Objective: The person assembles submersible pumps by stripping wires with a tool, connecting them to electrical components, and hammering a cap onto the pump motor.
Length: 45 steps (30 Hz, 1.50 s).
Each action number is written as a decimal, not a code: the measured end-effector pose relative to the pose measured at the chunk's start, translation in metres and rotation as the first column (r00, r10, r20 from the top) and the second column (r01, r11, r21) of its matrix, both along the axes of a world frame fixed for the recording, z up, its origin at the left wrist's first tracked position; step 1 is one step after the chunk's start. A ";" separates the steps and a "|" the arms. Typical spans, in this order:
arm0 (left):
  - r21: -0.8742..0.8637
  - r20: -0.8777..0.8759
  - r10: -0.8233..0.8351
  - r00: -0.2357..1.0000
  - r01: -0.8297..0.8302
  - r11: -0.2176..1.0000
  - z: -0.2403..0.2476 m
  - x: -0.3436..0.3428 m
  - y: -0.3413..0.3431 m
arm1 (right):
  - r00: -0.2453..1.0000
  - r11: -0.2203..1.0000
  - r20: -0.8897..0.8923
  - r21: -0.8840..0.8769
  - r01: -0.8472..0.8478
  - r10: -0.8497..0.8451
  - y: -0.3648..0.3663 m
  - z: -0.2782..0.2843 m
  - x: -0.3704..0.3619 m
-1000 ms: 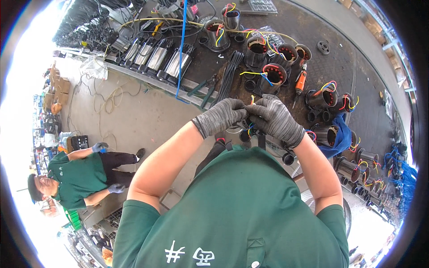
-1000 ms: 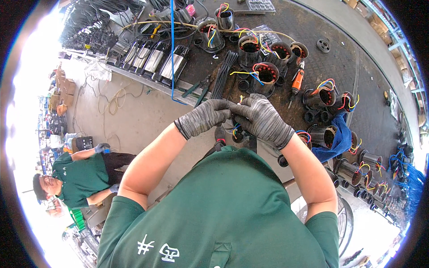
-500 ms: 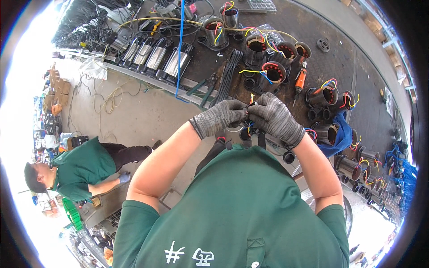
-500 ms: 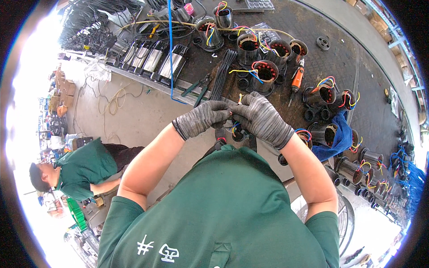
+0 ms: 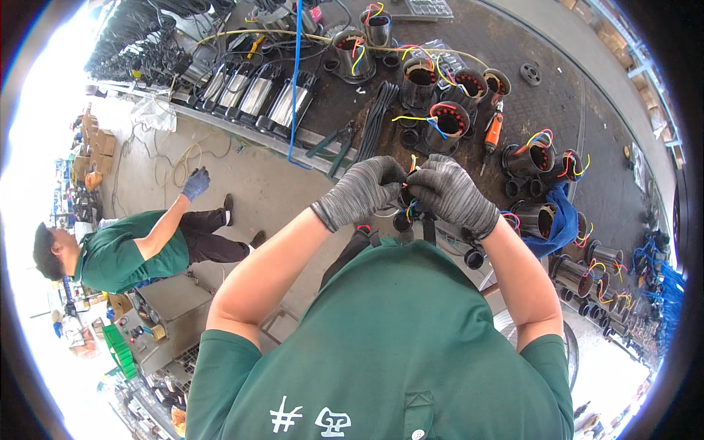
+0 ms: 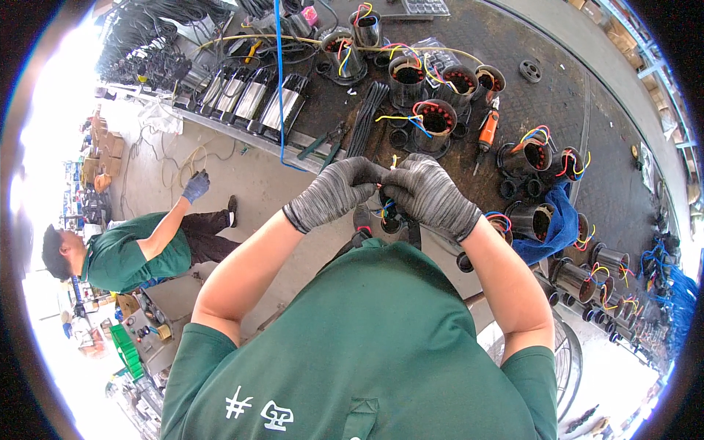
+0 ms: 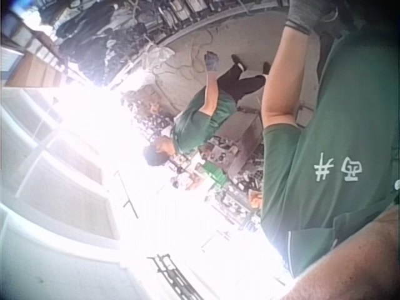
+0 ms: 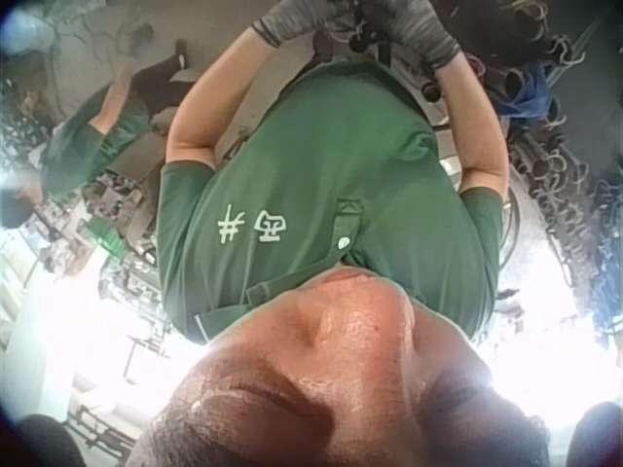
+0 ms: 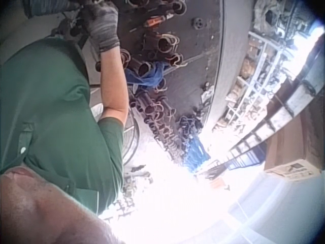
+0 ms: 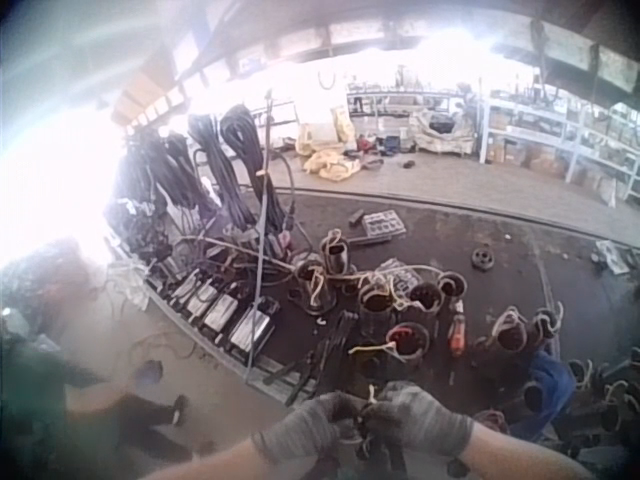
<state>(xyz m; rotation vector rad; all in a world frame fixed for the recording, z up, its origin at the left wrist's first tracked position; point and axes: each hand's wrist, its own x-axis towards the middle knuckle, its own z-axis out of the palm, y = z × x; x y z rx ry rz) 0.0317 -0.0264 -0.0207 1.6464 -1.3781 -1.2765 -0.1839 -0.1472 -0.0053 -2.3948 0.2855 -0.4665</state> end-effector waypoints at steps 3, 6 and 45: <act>-0.142 0.277 -0.022 0.961 0.064 0.988 0.029 -0.010 -0.004 | 1.000 1.000 0.016 0.007 0.007 -0.008 -0.004 -0.004 -0.002; -0.191 0.432 -0.020 0.902 0.113 0.975 0.042 -0.015 -0.001 | 0.999 0.999 -0.011 0.018 0.031 -0.031 0.000 0.003 0.000; -0.411 0.566 0.258 0.783 -0.003 0.912 0.027 -0.041 0.009 | 0.983 0.973 -0.117 0.166 0.162 -0.144 0.013 0.011 0.002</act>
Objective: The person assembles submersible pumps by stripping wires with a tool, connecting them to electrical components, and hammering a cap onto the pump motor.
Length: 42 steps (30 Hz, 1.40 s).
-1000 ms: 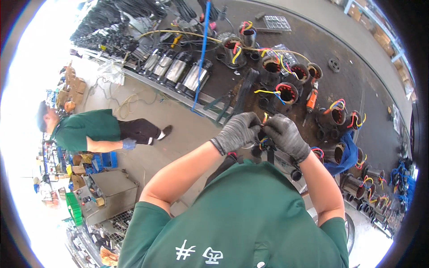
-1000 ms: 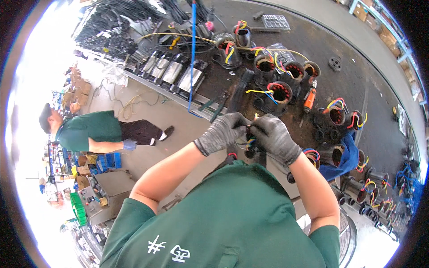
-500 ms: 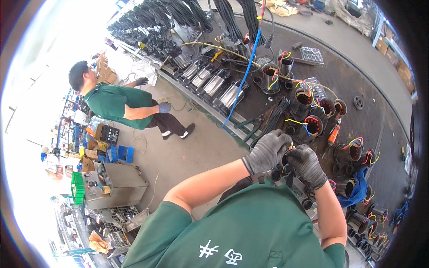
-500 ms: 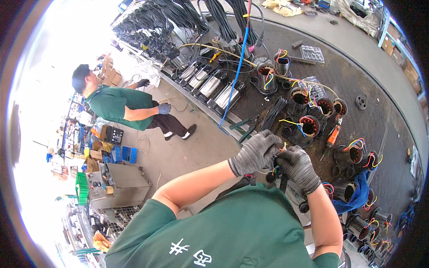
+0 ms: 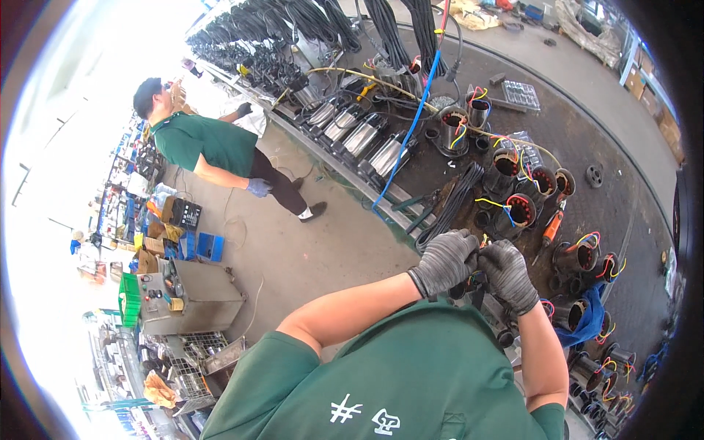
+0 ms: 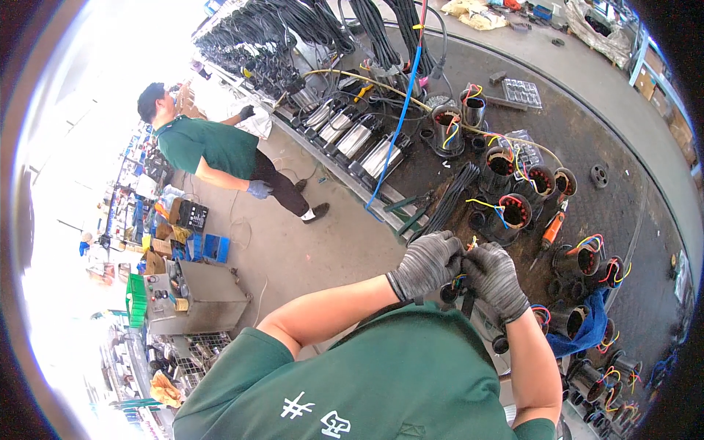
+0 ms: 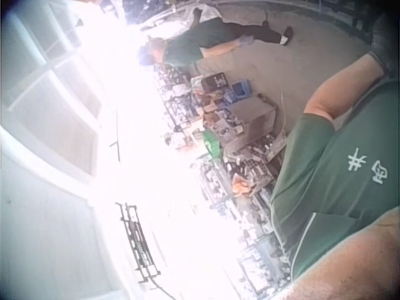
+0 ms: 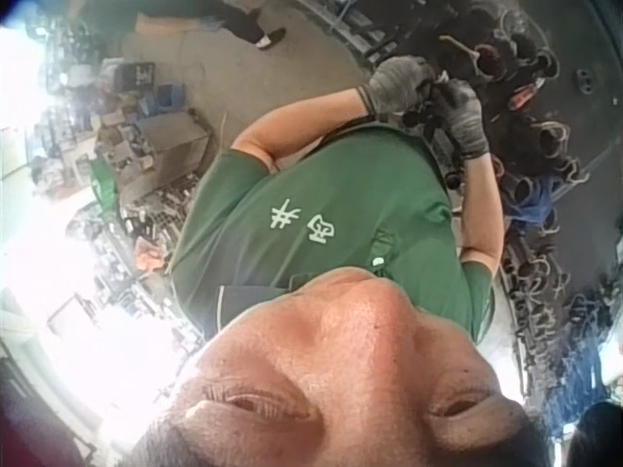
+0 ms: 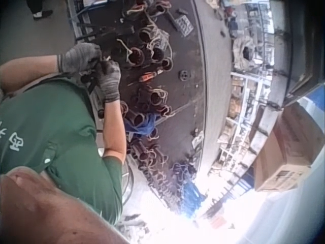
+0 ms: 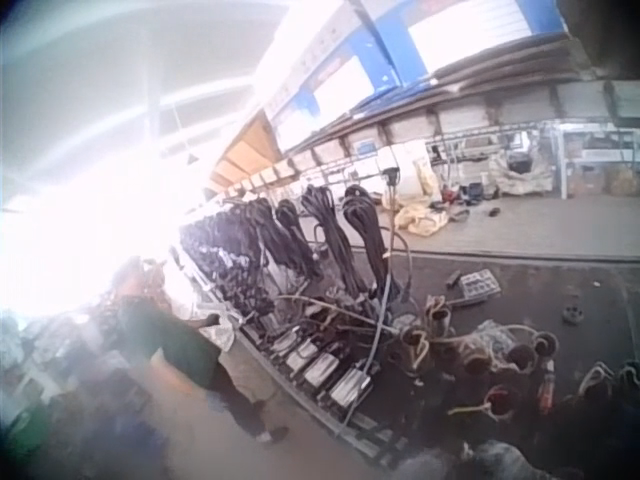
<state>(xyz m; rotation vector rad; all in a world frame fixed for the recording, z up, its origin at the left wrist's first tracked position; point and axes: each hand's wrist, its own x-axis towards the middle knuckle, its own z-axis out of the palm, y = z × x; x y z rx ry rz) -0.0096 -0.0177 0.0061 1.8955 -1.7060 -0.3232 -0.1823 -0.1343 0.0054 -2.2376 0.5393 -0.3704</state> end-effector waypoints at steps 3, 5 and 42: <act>0.030 -0.075 0.031 0.997 -0.029 0.999 -0.004 -0.001 -0.006 | 0.999 0.999 0.029 -0.042 -0.025 0.026 0.000 0.001 0.000; 0.024 -0.094 0.021 0.995 -0.019 1.000 -0.005 -0.002 -0.009 | 0.999 0.998 0.043 -0.049 -0.030 0.032 -0.002 0.000 0.000; 0.279 -0.361 -0.058 0.931 0.168 0.945 -0.001 0.027 -0.018 | 0.983 0.991 0.154 -0.104 -0.086 0.102 -0.006 0.000 -0.003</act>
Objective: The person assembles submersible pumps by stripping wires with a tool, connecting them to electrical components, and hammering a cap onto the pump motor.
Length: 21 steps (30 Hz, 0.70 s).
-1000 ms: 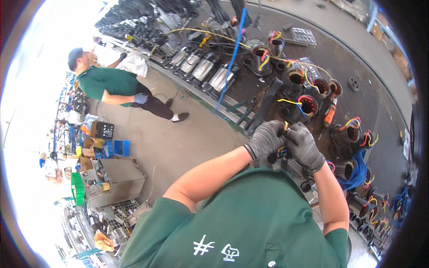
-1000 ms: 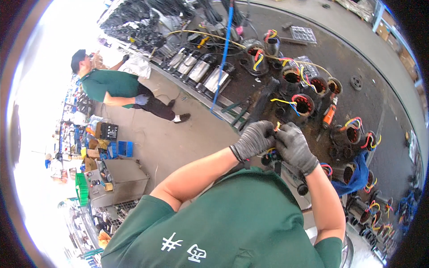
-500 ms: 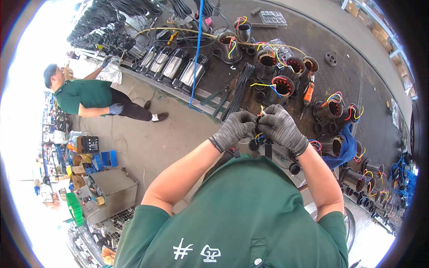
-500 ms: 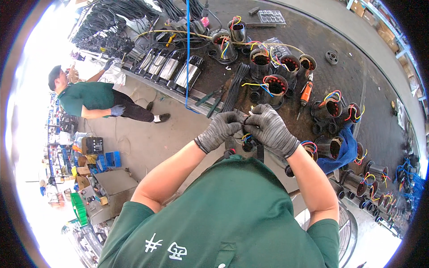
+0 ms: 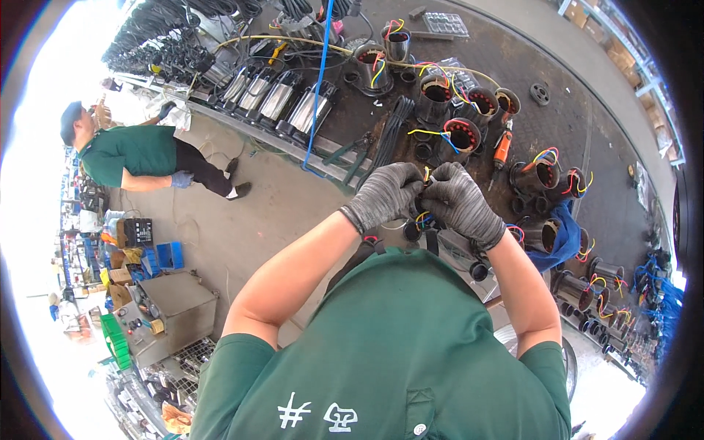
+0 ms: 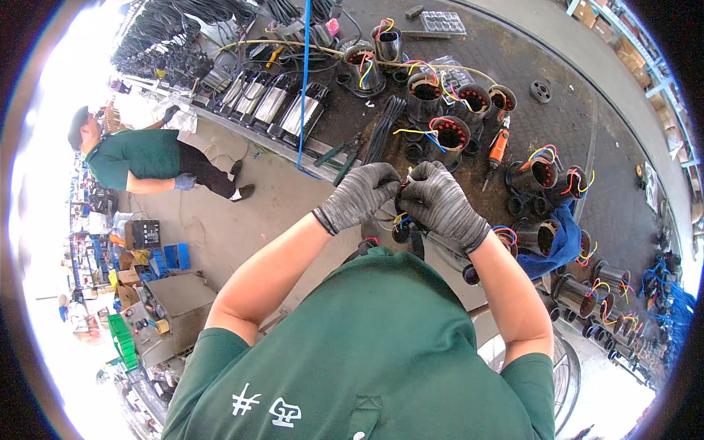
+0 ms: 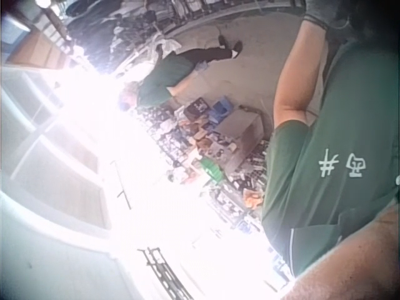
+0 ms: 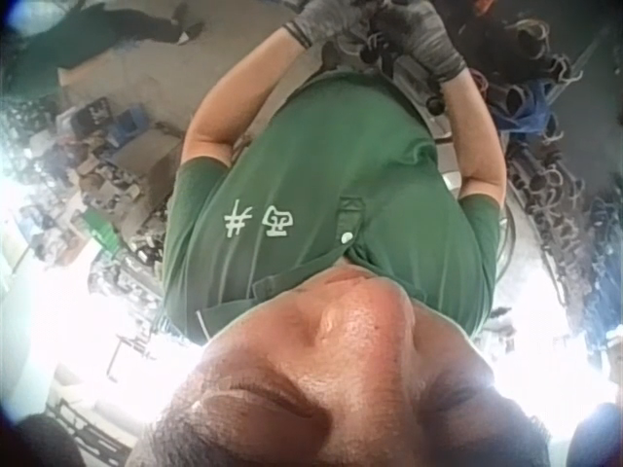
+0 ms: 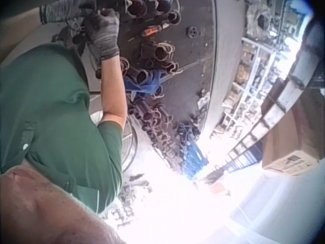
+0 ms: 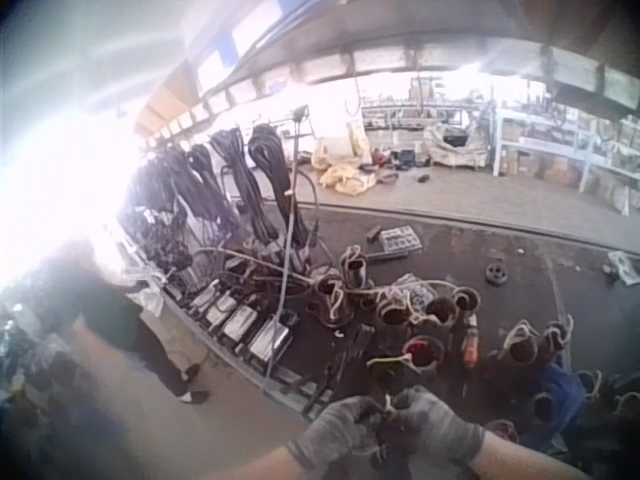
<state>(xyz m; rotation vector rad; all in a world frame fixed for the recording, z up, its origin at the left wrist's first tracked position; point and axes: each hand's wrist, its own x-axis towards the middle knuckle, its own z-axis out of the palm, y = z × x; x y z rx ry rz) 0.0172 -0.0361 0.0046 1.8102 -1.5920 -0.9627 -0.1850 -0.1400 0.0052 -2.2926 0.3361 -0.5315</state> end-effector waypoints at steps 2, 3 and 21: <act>0.085 -0.031 0.041 0.999 -0.038 0.996 0.000 -0.002 0.004 | 1.000 1.000 0.009 -0.011 0.016 -0.016 0.001 -0.002 0.000; 0.087 -0.033 0.038 0.999 -0.035 0.996 -0.001 -0.002 0.005 | 0.999 0.999 0.021 -0.023 0.030 -0.029 0.001 -0.004 0.000; 0.222 -0.525 0.155 0.837 -0.040 0.974 -0.031 0.008 0.019 | 0.999 0.998 0.004 -0.026 0.051 -0.051 0.001 -0.008 -0.001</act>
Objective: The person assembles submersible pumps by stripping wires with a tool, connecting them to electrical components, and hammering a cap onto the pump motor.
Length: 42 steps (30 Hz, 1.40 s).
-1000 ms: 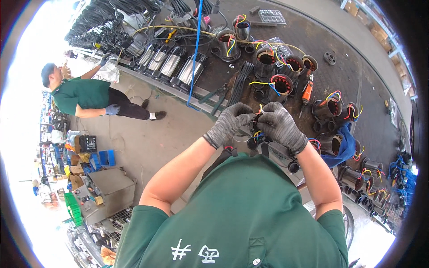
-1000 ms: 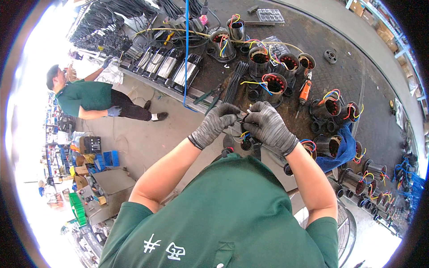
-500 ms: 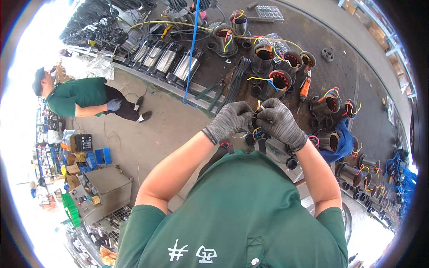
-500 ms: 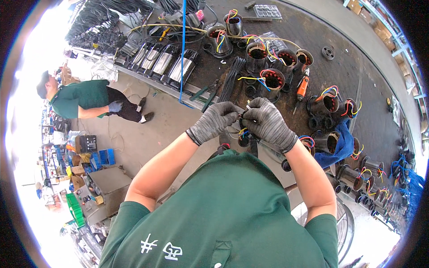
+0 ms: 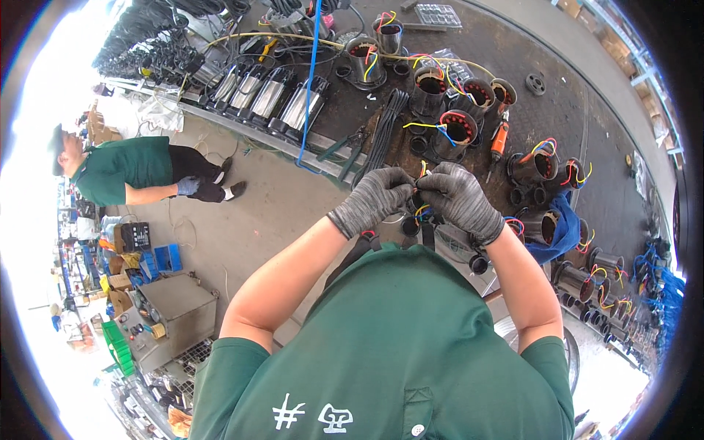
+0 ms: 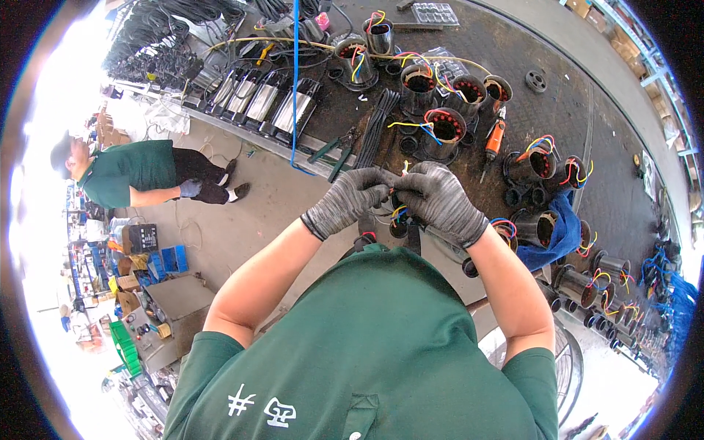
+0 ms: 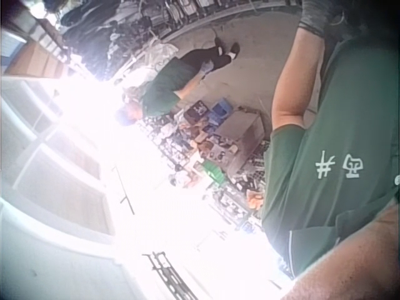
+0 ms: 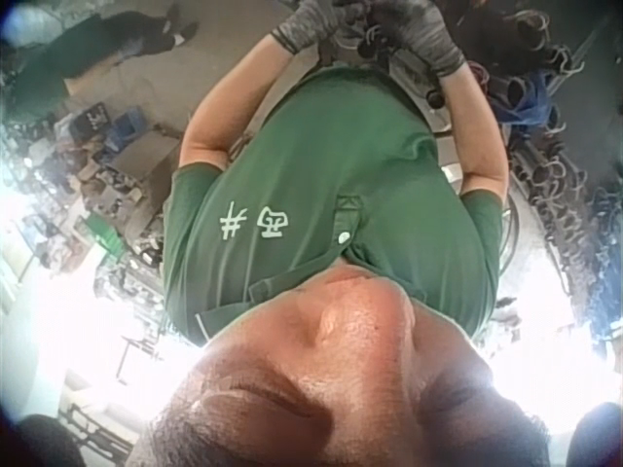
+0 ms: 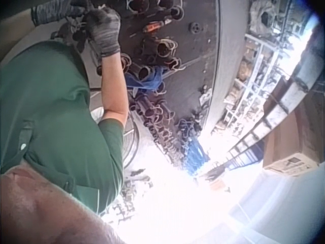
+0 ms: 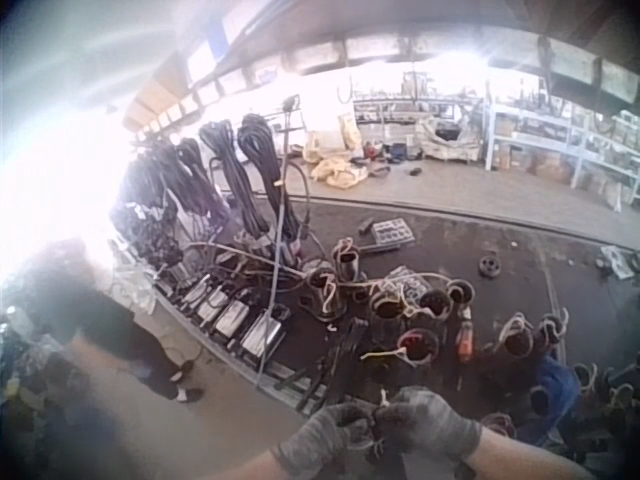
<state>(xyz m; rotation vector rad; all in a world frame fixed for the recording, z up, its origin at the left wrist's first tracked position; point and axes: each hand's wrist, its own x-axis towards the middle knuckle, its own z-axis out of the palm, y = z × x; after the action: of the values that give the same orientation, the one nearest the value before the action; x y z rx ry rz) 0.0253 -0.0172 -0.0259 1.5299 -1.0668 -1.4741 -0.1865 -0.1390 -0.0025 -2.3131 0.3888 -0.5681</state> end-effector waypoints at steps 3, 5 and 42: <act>0.072 -0.091 0.032 0.995 -0.026 0.997 0.011 -0.001 -0.002 | 1.000 1.000 0.012 0.015 -0.011 0.010 -0.001 -0.001 -0.001; 0.037 -0.006 0.023 1.000 -0.022 0.999 0.007 -0.003 -0.003 | 1.000 1.000 0.009 0.022 -0.011 0.011 -0.001 -0.003 0.000; 0.449 -0.295 0.318 0.901 -0.163 0.878 0.013 -0.008 -0.022 | 1.000 0.999 -0.019 -0.050 0.009 -0.010 0.001 0.001 0.000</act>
<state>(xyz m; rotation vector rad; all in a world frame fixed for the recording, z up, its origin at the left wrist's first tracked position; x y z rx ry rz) 0.0176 -0.0393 -0.0133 1.5203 -0.3342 -1.7841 -0.1868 -0.1377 -0.0017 -2.3674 0.3992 -0.5667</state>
